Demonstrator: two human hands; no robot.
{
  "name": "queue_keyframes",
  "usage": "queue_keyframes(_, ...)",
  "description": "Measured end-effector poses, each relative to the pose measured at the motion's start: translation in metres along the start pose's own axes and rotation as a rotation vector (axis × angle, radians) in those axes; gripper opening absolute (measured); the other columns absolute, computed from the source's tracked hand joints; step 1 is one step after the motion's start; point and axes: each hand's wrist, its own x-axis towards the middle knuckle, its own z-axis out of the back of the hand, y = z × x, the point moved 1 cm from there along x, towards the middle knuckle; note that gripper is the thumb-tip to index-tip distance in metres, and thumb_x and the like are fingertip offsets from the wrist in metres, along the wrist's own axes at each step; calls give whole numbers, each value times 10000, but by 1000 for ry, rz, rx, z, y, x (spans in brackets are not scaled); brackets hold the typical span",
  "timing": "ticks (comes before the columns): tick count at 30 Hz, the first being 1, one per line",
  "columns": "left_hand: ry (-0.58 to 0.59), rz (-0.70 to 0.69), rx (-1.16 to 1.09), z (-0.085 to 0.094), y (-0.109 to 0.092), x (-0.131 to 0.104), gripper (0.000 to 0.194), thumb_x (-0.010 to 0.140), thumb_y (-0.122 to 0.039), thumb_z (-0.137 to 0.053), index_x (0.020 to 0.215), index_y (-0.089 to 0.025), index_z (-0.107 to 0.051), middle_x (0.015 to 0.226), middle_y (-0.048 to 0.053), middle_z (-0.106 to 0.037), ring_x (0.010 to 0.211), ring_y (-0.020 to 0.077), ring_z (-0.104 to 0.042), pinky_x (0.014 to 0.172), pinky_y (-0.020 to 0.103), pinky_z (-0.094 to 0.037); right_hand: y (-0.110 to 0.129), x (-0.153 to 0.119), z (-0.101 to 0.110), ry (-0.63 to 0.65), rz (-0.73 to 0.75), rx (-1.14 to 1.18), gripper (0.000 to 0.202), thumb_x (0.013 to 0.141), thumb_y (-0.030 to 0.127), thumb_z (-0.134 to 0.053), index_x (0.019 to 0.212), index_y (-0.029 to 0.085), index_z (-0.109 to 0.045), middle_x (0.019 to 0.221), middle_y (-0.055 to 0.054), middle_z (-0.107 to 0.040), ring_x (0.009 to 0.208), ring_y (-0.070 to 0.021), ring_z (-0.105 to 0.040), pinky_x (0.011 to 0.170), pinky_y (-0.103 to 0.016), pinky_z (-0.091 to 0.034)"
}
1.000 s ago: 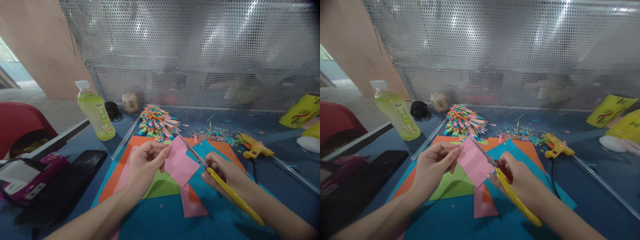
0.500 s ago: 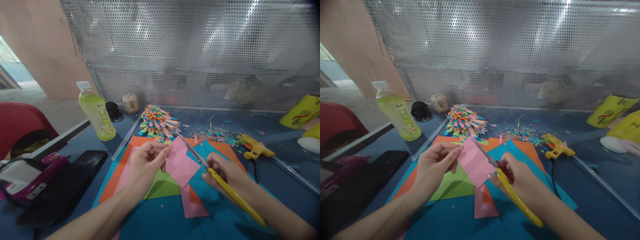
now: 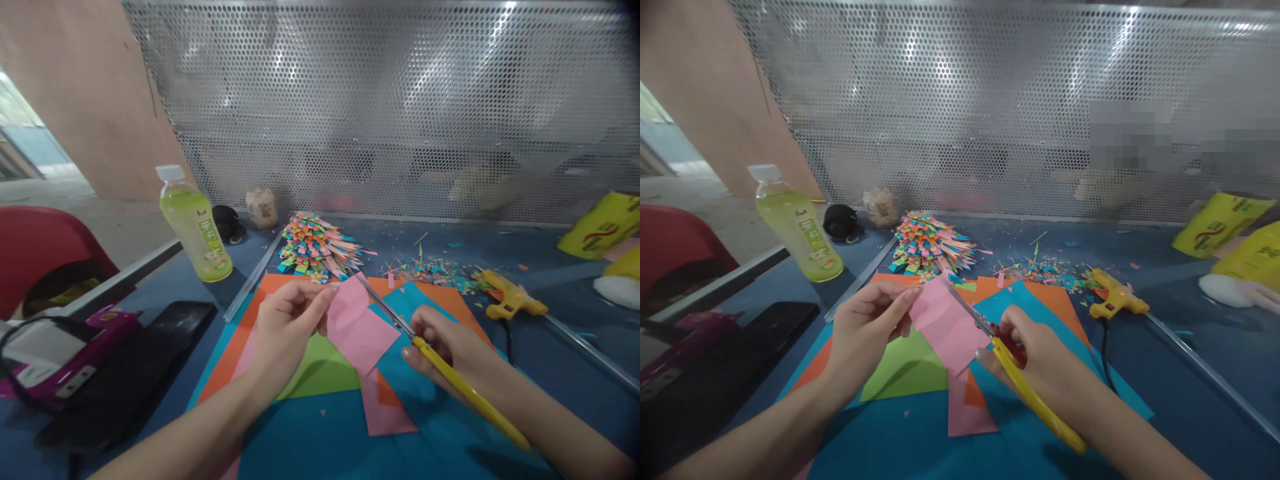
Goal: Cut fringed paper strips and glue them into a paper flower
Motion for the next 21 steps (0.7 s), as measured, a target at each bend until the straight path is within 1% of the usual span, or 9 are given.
queue_keyframes(3, 13, -17, 34, -1, 3, -1, 122, 738, -249, -657, 683, -144, -627, 421, -58, -511, 364, 26, -447, 331, 121, -276, 0, 1, 0, 25, -10, 6, 309, 820, 438, -510, 750, 222, -302, 599, 84, -261, 507, -86, -244, 468, -214, -209)
queue_keyframes(7, 9, -17, 44, -2, 2, -2, 118, 726, -250, -665, 685, -143, -635, 423, -53, -508, 365, 36, -443, 331, 137, -275, 2, -1, 1, 25, -10, 24, 317, 812, 436, -533, 748, 220, -309, 596, 84, -262, 504, -84, -241, 467, -216, -201)
queue_keyframes(12, -6, 1, 29, -1, 0, -1, 105, 715, -255, -671, 702, -151, -666, 421, -44, -513, 370, 54, -453, 331, 154, -288, 3, -1, 1, 12, -6, 29, 281, 812, 399, -524, 748, 220, -317, 597, 81, -268, 502, -85, -245, 462, -214, -201)
queue_keyframes(16, -20, 15, 14, 0, 0, 1, 101, 712, -259, -672, 692, -161, -656, 415, -50, -513, 370, 57, -458, 338, 152, -314, 3, -1, 1, 4, 4, 22, 265, 806, 365, -527, 738, 219, -317, 596, 80, -290, 501, -81, -254, 458, -208, -207)
queue_keyframes(21, -40, 16, -50, 1, 0, 4, 100, 710, -250, -675, 703, -161, -631, 504, -44, -565, 397, 34, -465, 362, 127, -348, 5, -2, 2, 16, 1, 14, 257, 802, 340, -531, 731, 218, -317, 588, 81, -282, 511, -82, -241, 466, -207, -199)
